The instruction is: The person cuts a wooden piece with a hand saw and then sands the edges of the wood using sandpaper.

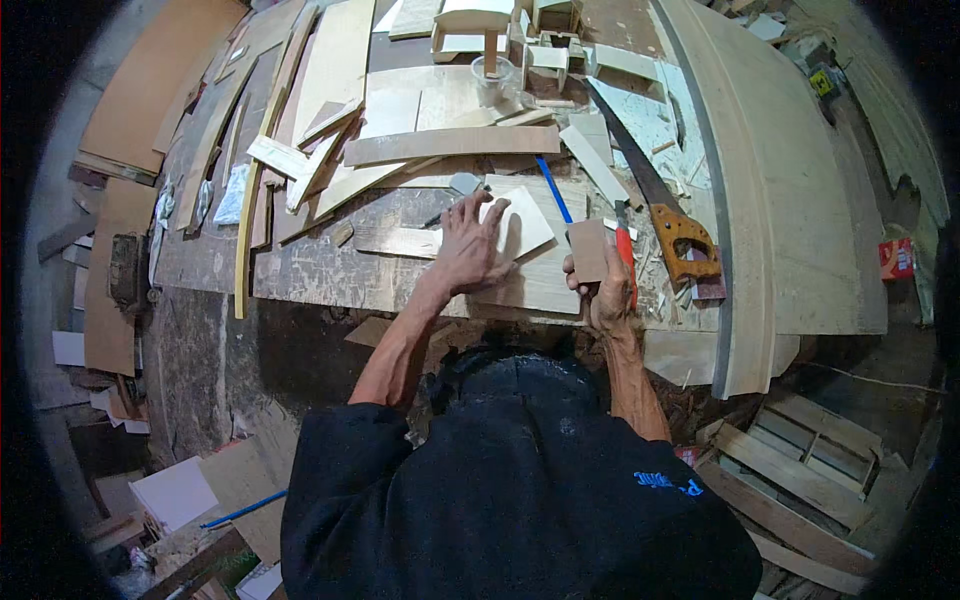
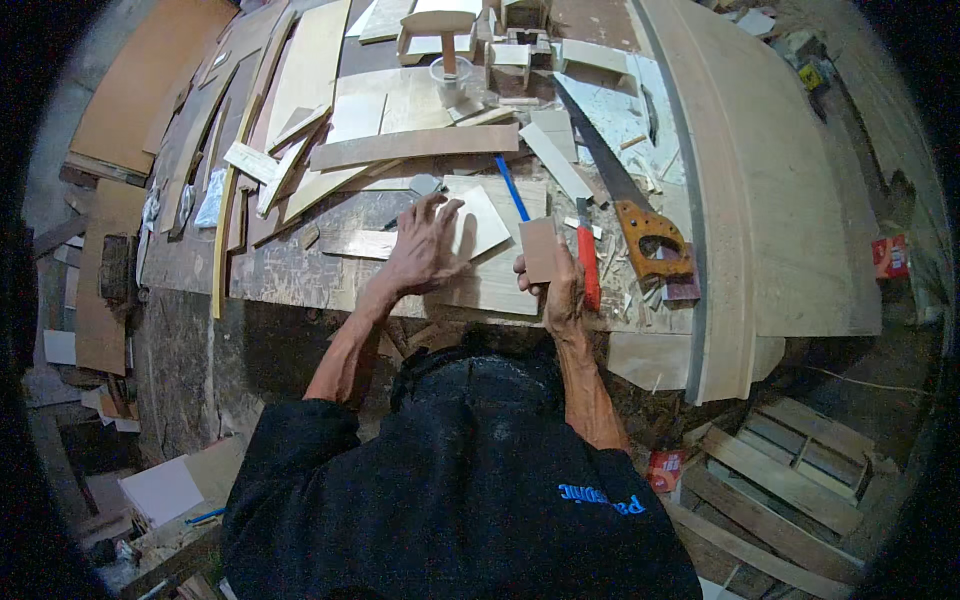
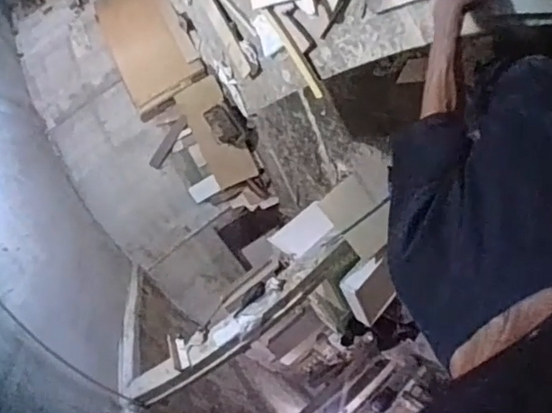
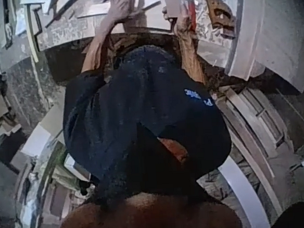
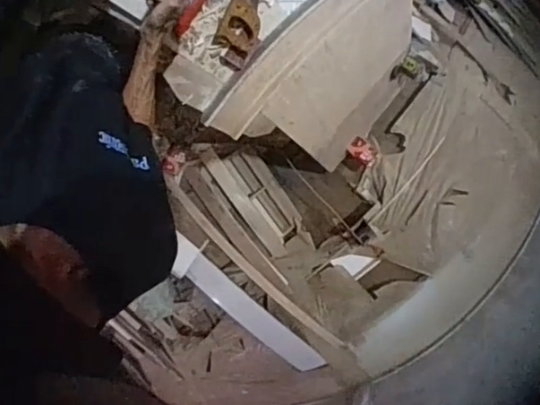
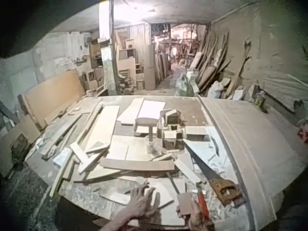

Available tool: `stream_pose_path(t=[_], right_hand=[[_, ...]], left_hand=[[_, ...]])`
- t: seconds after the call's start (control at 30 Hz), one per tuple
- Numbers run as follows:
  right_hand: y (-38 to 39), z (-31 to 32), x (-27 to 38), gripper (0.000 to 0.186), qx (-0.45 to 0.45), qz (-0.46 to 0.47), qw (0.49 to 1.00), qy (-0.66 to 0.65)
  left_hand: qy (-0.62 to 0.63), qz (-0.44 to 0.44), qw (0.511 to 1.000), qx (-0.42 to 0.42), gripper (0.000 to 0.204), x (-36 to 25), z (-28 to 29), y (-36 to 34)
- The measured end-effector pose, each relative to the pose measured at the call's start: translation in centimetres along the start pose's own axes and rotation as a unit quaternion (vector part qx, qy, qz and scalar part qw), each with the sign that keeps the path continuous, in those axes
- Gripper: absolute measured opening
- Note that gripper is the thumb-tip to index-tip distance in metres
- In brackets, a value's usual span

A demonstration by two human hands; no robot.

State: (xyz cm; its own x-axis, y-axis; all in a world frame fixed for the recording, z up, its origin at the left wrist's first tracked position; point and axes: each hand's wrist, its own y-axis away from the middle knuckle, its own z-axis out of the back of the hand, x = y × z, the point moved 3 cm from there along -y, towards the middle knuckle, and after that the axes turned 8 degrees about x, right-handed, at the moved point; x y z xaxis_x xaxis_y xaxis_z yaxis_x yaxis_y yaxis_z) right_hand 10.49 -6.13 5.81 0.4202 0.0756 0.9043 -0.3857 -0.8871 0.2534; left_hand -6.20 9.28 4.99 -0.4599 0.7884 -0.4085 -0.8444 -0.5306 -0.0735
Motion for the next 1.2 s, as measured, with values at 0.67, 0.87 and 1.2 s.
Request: stream_pose_path(t=[0.67,0.87,1.2], right_hand=[[2.3,2.3,-0.6,0.058,-0.038,-0.002,0.999,-0.001],[2.1,1.4,-0.6,0.057,-0.041,-0.007,0.999,-0.002],[2.6,2.0,-0.8,0.059,-0.06,-0.008,0.998,0.013]], left_hand=[[-0.139,0.115,0.982,-0.051,0.052,11.9,6.6,-9.0],[-0.104,0.13,0.984,-0.071,0.056,12.1,6.9,-8.0],[-0.159,0.178,0.971,-0.027,0.053,12.2,6.3,-8.8]])
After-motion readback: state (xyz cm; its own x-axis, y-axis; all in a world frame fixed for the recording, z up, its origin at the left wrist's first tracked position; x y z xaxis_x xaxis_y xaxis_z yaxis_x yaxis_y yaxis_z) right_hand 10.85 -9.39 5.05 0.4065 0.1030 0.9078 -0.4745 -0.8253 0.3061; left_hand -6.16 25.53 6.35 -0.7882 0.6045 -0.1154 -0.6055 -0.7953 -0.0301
